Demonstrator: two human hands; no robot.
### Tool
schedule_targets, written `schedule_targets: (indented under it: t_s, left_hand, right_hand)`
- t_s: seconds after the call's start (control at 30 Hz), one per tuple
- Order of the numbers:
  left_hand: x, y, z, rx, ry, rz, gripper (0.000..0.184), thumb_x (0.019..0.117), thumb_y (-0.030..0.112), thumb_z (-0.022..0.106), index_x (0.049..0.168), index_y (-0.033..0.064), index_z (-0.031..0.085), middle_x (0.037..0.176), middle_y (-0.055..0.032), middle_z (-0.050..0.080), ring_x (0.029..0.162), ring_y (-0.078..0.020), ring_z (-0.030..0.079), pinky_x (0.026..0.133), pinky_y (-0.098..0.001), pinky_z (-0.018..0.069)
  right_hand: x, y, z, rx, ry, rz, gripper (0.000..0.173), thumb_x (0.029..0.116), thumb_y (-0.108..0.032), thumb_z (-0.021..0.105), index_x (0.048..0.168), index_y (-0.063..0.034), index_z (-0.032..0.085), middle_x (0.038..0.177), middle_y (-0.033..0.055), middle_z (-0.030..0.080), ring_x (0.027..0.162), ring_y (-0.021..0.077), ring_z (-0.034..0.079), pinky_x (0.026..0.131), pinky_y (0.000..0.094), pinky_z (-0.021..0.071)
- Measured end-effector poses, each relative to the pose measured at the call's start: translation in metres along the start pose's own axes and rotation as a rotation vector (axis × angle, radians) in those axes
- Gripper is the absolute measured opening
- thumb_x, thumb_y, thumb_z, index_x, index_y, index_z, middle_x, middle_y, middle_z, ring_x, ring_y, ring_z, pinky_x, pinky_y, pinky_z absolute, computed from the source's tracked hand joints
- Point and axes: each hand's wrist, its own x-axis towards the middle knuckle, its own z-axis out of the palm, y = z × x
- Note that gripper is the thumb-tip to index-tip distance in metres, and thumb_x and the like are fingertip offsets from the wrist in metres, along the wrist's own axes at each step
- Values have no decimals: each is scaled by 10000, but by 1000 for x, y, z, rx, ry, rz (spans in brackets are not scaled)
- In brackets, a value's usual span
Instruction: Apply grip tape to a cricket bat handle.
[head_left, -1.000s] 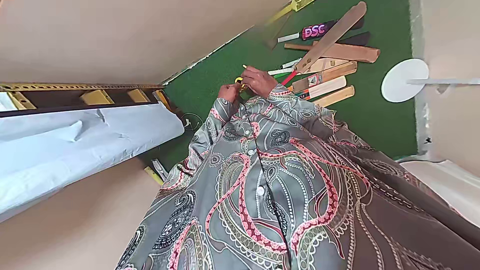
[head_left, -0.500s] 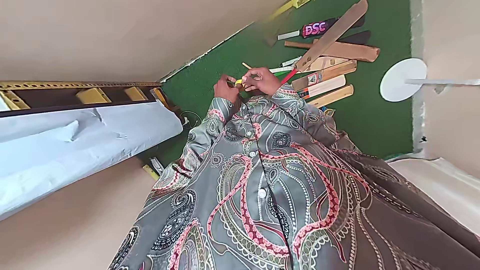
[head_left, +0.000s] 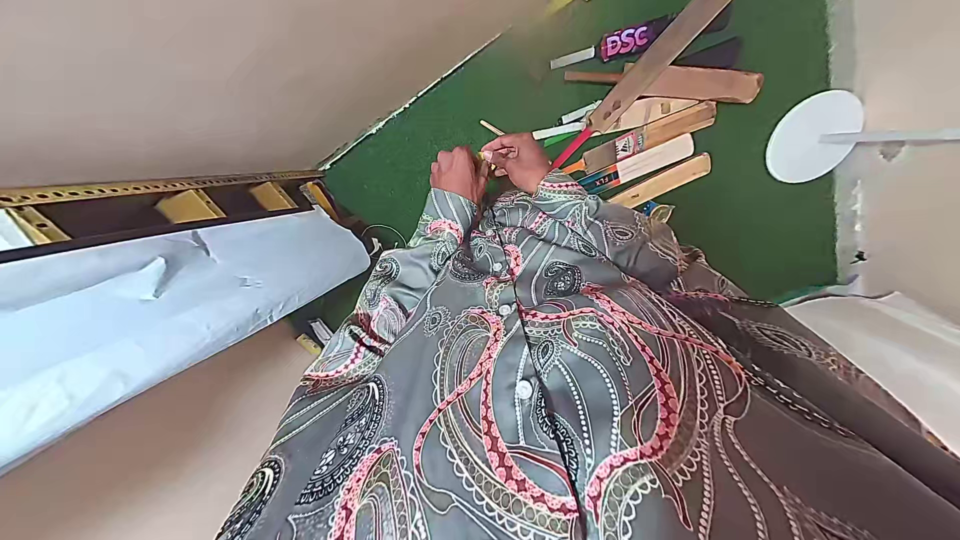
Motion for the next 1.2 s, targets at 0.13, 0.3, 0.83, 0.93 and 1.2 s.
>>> schedule_targets:
  t_s: [0.13,0.3,0.83,0.93,1.2]
  left_hand:
    - [13,-7,1,-150,13,-22,406,985,395,633,1181,48,713,1201,-232,688,1200,-426,617,1017,-618,471]
    - [28,-30,31,-575,54,-43,248,990,219,634,1148,57,735,1076,-136,746,997,-228,728,964,-447,569]
    - [34,-23,53,-1263,94,-143,159,975,56,673,1090,-42,721,956,-130,745,847,-148,723,839,-311,606]
    - [39,-22,59,-1403,69,-220,194,990,6,624,1162,-58,687,1021,-152,727,897,-169,711,865,-320,596]
    - [35,-30,67,-1557,28,-308,246,976,70,675,1208,-12,678,1088,-103,712,966,-140,658,862,-298,542]
  right_hand:
    - [3,2,5,-14,26,-23,310,1056,-277,587,1247,-61,702,1207,124,707,1054,198,712,958,396,583]
    - [-1,-8,10,64,62,209,586,889,-318,821,1346,-27,598,1132,171,674,971,248,710,907,424,603]
    - [-7,-25,9,-240,171,184,587,930,-444,746,1266,22,628,1179,202,678,1096,316,671,1003,494,524]
    - [-3,-20,11,-251,166,132,435,973,-355,708,1224,-3,655,1149,181,692,1061,291,688,986,464,543]
    - [4,5,18,-50,187,1,283,1004,-286,669,1141,-41,708,1038,101,742,908,164,736,900,361,601]
